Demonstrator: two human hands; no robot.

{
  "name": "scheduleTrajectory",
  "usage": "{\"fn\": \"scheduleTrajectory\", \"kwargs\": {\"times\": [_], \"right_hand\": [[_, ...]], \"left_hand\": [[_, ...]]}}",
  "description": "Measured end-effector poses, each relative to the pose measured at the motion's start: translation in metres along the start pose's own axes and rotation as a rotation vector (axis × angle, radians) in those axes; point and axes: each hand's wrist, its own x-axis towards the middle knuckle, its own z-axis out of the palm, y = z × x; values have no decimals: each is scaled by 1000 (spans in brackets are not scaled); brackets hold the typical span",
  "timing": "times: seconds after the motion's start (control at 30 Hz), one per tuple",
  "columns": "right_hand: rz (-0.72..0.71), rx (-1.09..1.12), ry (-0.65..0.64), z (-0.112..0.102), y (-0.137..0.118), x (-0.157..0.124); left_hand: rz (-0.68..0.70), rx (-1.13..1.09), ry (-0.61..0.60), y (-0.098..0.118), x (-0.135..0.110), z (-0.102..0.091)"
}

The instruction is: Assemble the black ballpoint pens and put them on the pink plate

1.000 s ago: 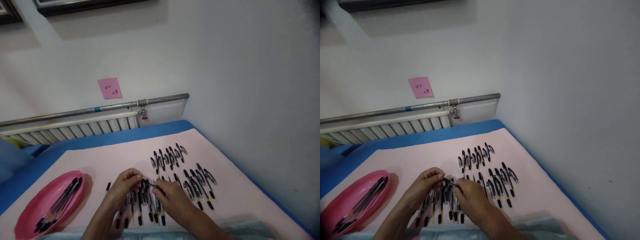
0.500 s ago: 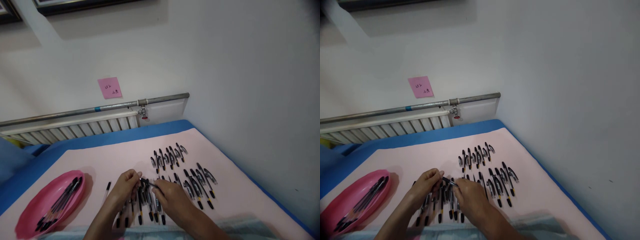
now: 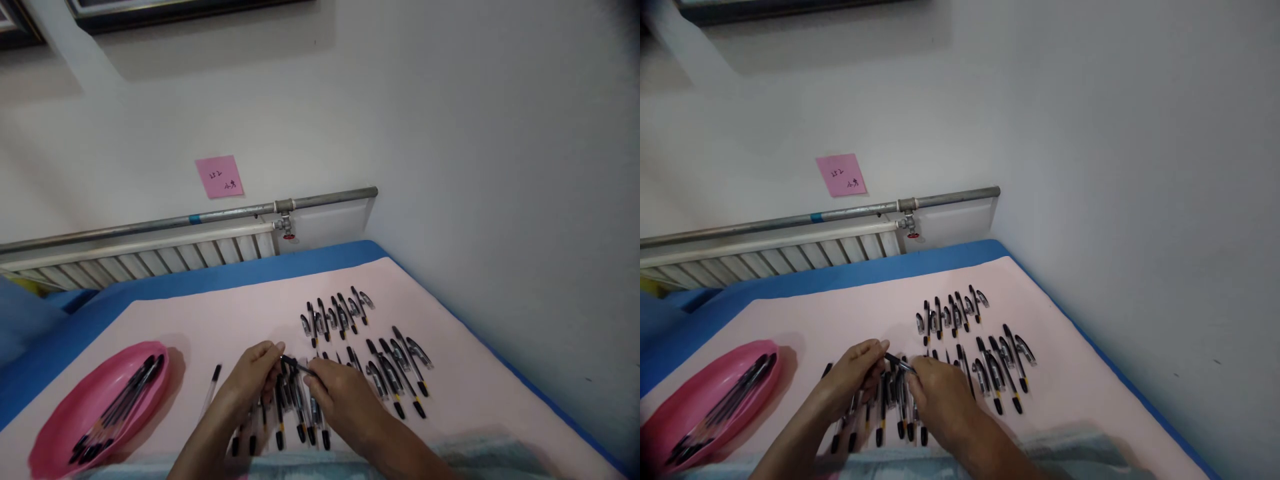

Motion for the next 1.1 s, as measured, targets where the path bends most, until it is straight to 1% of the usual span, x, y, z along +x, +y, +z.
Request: {"fn": "scheduleTrajectory", "kwargs": {"times": [0.07,0.2,0.27,0.33,0.4,0.47,0.57,0.73,0.87,1.0,1.1], "right_hand": [[5,-13,-2,1,0,0],[4,-19,-9,1,1,0],[-9,-25,-5,1,1,0],[-14,-33,2,0,1,0],[-7,-40,0,0,1,0],[6,-47,-9,1,0,0],[8,-16,-14,1,0,0],[53,170,-42,2,1,2],[119,362,-76,1,-1,4],[266,616,-183,-5,-7,6],[407,808,-313,-11,-10,6]], "left_hand": [[17,-35,-27,-1,0,-1],[39,-106,-122,2,-3,-6],[20,-75,-105,5,-4,-7],[4,3,-51,6,-5,-7],[15,75,-25,6,-5,-5],[31,102,-46,4,-3,-5],[56,62,-84,3,-2,-6],[71,-41,-135,7,-6,-10],[61,-67,-167,10,-8,-13],[114,-44,-198,7,-7,-16],[148,-37,-227,5,-6,-18]]}}
